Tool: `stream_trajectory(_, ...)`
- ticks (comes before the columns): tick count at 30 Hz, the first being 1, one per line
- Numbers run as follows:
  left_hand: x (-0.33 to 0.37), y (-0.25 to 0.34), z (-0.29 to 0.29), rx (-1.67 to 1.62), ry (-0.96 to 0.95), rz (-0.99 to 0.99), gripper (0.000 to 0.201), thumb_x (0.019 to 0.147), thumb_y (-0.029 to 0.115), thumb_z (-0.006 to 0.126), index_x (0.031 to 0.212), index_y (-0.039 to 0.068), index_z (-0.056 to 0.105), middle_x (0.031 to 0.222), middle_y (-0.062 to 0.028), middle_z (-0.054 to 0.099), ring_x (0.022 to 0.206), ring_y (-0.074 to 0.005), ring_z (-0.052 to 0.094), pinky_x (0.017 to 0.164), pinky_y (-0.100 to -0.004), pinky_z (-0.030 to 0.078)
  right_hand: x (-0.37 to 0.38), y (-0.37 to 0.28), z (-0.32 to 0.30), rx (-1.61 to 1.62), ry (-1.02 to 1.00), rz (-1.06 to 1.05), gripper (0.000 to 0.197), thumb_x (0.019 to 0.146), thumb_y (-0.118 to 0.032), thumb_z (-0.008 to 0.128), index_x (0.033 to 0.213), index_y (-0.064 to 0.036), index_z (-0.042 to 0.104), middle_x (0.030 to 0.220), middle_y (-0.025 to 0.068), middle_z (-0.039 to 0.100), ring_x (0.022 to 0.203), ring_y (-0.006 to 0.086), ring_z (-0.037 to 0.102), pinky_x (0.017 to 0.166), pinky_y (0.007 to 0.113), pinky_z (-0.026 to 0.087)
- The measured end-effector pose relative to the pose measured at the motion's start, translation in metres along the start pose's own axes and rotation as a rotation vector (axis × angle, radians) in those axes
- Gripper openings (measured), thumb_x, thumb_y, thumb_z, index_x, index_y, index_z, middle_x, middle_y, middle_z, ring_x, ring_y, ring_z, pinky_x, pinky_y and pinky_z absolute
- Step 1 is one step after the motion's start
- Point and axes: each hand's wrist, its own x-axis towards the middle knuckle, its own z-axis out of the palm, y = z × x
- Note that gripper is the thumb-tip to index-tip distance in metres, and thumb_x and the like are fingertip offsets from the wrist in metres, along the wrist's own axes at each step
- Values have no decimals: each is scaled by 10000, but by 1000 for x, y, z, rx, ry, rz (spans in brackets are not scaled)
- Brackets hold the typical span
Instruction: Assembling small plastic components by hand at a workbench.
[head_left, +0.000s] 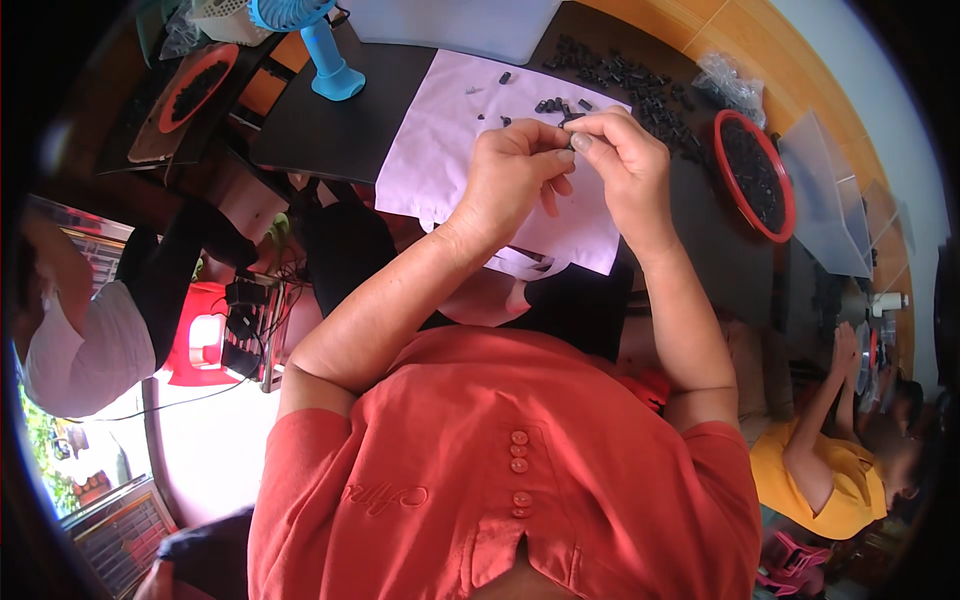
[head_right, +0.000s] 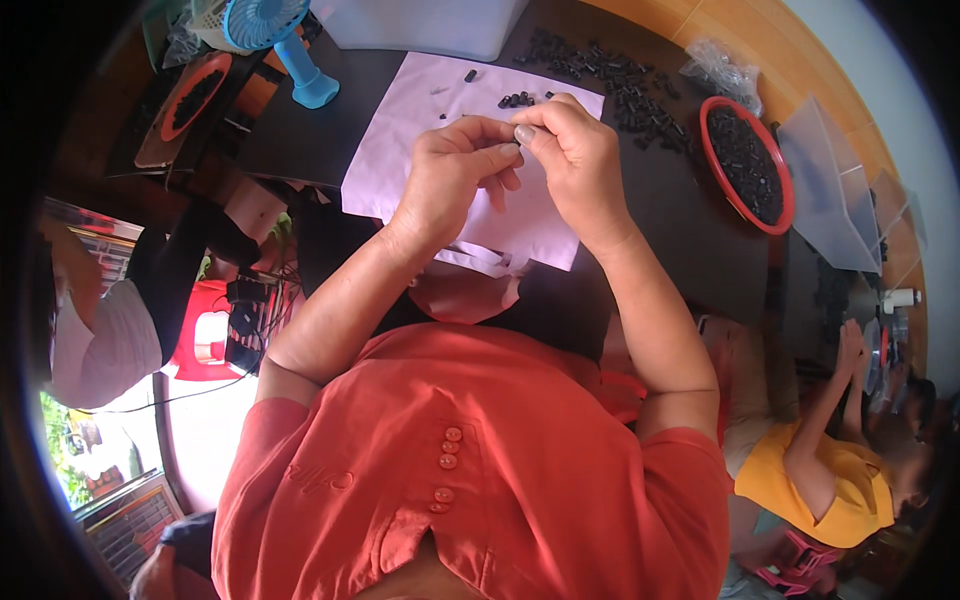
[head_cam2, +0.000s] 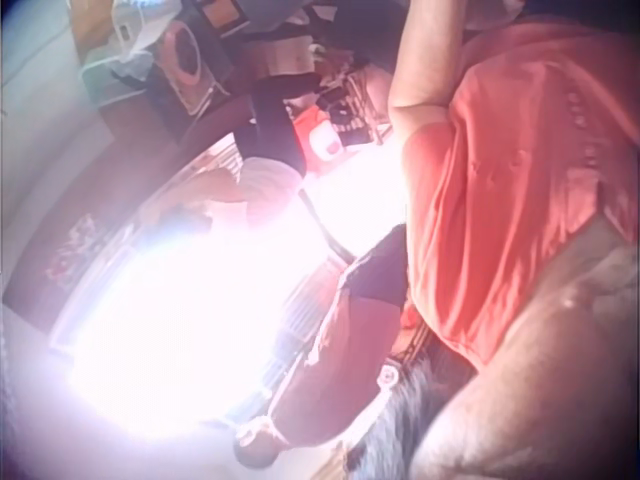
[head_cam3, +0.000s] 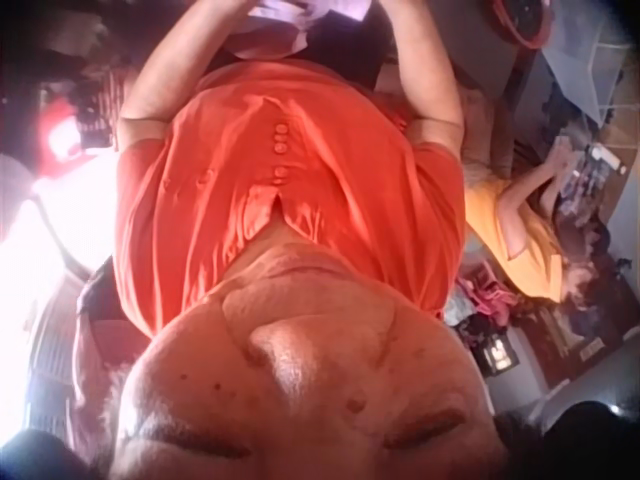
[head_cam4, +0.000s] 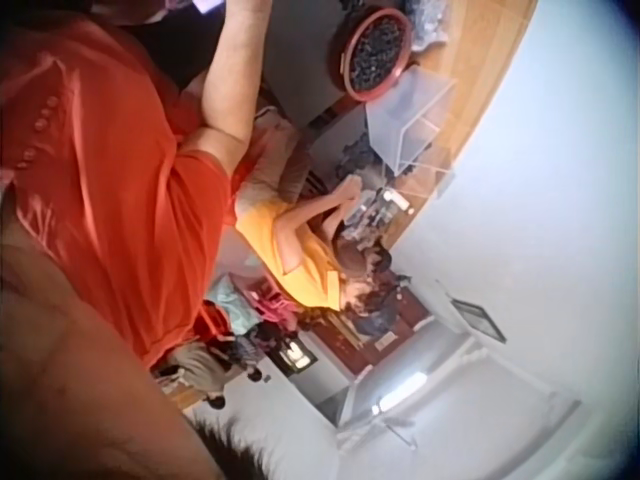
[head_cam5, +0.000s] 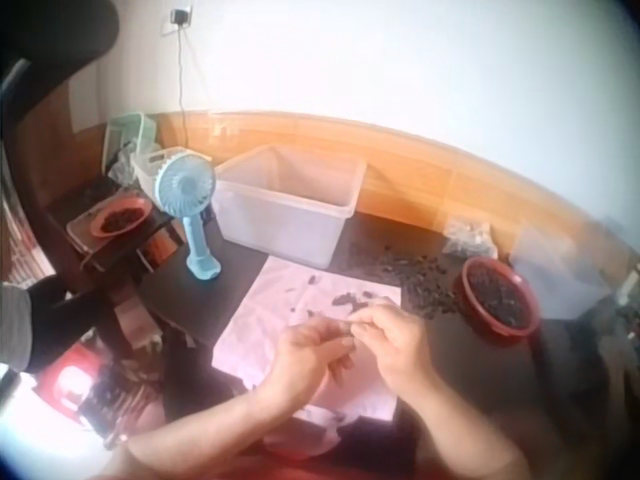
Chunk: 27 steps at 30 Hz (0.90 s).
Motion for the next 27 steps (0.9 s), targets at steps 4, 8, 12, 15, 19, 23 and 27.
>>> stream_trajectory(4,1,2,-1,19,3,-26,128,889,-9,639,992,-85,633,825,-124,667,638,-169,640,479,-258,487,-3,-6,7,-131,74,-59,74,839,35,643,902,-4,638,797,104,597,681,237,612,620,309,490)
stream_trajectory(8,-2,1,0,52,35,7,111,884,-21,633,979,-79,633,807,-117,664,631,-161,637,464,-250,476,-10,-12,16,-259,173,-107,98,828,49,633,907,-9,625,795,119,588,674,275,609,611,335,497)
stream_trajectory(12,-8,3,-2,24,48,4,97,879,-22,634,963,-72,638,802,-110,663,631,-154,635,463,-244,470,-15,-15,12,-151,122,-117,177,786,59,656,943,-13,619,802,120,580,679,272,608,605,345,500)
stream_trajectory(15,-8,12,-6,37,44,-18,93,883,-9,637,956,-67,640,808,-109,665,641,-157,632,531,-258,498,-15,-21,7,-101,33,-85,247,752,54,686,975,-23,612,801,111,574,682,264,608,599,347,496)
stream_trajectory(19,-6,10,-7,58,28,10,92,885,10,646,944,-60,649,809,-102,668,670,-161,634,631,-273,521,-11,-22,12,-174,74,-187,289,727,36,717,983,-49,614,788,89,574,678,256,610,590,345,493)
stream_trajectory(23,-4,9,-2,-27,24,72,91,860,2,672,911,-73,660,819,-103,670,683,-161,639,602,-272,545,-7,-9,14,-371,183,-338,305,681,8,745,950,-61,619,772,76,578,650,263,601,563,351,481)
stream_trajectory(27,-8,19,-3,-23,-2,-38,104,866,35,685,884,-67,673,810,-100,673,684,-162,644,596,-275,543,0,-9,6,-494,165,-505,291,661,-27,756,919,-46,621,755,72,576,614,268,587,541,365,469)
